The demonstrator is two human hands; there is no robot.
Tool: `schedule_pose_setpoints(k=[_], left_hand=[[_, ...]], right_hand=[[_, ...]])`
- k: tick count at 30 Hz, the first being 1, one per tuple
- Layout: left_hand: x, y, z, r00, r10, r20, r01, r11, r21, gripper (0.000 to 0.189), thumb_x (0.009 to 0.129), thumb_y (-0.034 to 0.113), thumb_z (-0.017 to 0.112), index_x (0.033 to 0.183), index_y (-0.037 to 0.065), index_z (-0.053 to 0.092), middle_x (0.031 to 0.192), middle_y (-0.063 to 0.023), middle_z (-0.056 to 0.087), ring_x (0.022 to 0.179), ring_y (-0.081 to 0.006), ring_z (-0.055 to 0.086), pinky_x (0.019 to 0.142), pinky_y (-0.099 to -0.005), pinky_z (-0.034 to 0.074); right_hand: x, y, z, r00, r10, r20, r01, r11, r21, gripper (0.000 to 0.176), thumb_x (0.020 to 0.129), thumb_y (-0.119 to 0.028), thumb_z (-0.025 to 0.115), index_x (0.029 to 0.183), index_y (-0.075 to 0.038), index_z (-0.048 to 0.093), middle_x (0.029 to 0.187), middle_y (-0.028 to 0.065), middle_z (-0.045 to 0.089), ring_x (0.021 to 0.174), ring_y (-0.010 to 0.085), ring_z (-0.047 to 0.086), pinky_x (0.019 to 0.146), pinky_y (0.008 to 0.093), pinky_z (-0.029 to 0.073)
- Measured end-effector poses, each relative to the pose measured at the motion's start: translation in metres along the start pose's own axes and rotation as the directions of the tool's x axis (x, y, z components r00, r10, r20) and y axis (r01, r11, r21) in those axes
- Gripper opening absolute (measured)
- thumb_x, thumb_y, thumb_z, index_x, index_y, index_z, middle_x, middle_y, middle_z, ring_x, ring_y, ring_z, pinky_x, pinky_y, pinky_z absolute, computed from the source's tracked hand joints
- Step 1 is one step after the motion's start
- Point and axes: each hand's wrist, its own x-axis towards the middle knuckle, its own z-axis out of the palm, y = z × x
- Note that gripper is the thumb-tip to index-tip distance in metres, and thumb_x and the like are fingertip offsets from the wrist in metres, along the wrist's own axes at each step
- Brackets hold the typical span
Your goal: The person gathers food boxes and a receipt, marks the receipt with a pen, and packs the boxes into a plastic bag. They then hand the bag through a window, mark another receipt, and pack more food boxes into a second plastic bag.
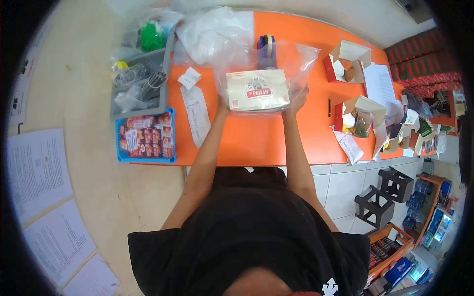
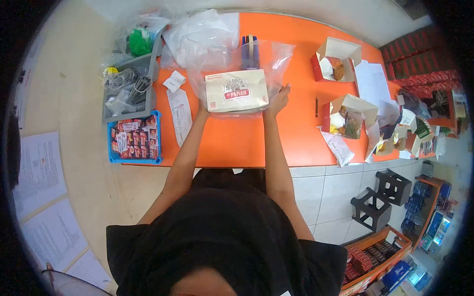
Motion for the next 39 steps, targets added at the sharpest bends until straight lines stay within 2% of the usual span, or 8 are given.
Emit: schedule_pose_setpoints(k=[6,9,12,15,19,22,25,39], left_hand=[[-0.028,0.044,0.004,0.921,0.366,0.132,-0.389,0.885,0.258,0.074,0.089,0.061,0.029,0.133,0.002,0.031,0.125,-0.0124,0.046,0.117,-0.0239,0.044,0.099,-0.0361,0.033],[-0.043,0.080,0.028,0.685,0.538,0.491,-0.720,0.396,0.570,0.054,0.086,0.040,0.051,0.124,0.002,0.043,0.113,-0.0115,0.053,0.102,-0.0232,0.052,0.090,-0.0323,0.040],[-0.066,0.118,0.076,0.862,0.312,0.400,-0.505,0.455,0.733,0.032,0.079,0.021,0.064,0.104,0.002,0.058,0.105,-0.0106,0.056,0.093,-0.0262,0.056,0.079,-0.0343,0.045],[-0.087,0.117,0.101,0.567,0.650,0.506,-0.729,0.109,0.676,0.020,0.076,0.018,0.065,0.083,0.000,0.060,0.092,-0.0104,0.058,0.082,-0.0289,0.055,0.070,-0.0373,0.045],[-0.123,0.101,0.098,0.420,0.607,0.675,-0.755,-0.180,0.631,0.048,0.069,0.032,0.072,0.103,0.002,0.056,0.109,-0.0143,0.052,0.105,-0.0342,0.048,0.093,-0.0509,0.033],[-0.103,0.088,0.075,0.610,0.714,0.344,-0.600,0.133,0.789,0.105,0.052,0.044,0.081,0.132,0.000,0.029,0.131,-0.0255,0.031,0.124,-0.0421,0.028,0.102,-0.0558,0.019],[-0.071,0.069,0.070,0.767,0.488,0.416,-0.558,0.189,0.808,0.139,0.040,0.051,0.084,0.139,0.000,0.000,0.138,-0.0316,0.008,0.130,-0.0446,0.013,0.105,-0.0530,0.017],[-0.069,-0.004,0.106,0.741,0.560,0.370,-0.571,0.238,0.785,0.077,0.062,0.038,0.075,0.121,0.004,0.039,0.120,-0.0151,0.044,0.112,-0.0320,0.037,0.090,-0.0453,0.027]], right_hand=[[-0.007,-0.044,-0.013,0.948,-0.264,0.180,0.252,0.964,0.083,0.061,0.087,-0.047,0.046,0.127,-0.001,0.043,0.125,0.0162,0.047,0.106,0.0253,0.050,0.090,0.0363,0.040],[-0.025,-0.089,0.004,0.747,-0.344,0.570,0.559,0.788,-0.257,0.069,0.074,-0.033,0.068,0.129,-0.004,0.038,0.129,0.0164,0.037,0.115,0.0277,0.040,0.096,0.0408,0.035],[-0.045,-0.089,0.048,0.618,0.290,0.730,0.292,0.778,-0.556,0.084,0.062,-0.022,0.077,0.132,-0.004,0.033,0.133,0.0158,0.028,0.124,0.0296,0.028,0.103,0.0418,0.027],[-0.072,-0.078,0.063,0.514,-0.409,0.754,0.807,0.529,-0.263,0.068,0.067,-0.022,0.074,0.123,-0.002,0.042,0.119,0.0119,0.044,0.113,0.0248,0.043,0.098,0.0363,0.034],[-0.056,-0.033,0.053,0.788,-0.226,0.573,0.305,0.951,-0.045,0.048,0.077,-0.021,0.064,0.117,0.000,0.047,0.108,0.0090,0.051,0.098,0.0215,0.051,0.088,0.0327,0.041],[-0.031,-0.050,0.064,0.916,0.259,0.307,-0.317,0.936,0.153,0.042,0.078,-0.022,0.062,0.110,0.002,0.051,0.104,0.0077,0.055,0.092,0.0189,0.054,0.078,0.0304,0.045],[-0.052,-0.073,0.070,0.969,0.061,0.238,-0.070,0.997,0.029,0.035,0.077,-0.017,0.061,0.105,0.001,0.053,0.100,0.0072,0.055,0.092,0.0165,0.054,0.076,0.0293,0.045],[-0.109,-0.069,0.018,0.763,-0.320,0.562,0.595,0.686,-0.418,0.079,0.071,-0.016,0.070,0.134,-0.001,0.024,0.122,0.0280,0.039,0.106,0.0327,0.051,0.089,0.0405,0.040]])
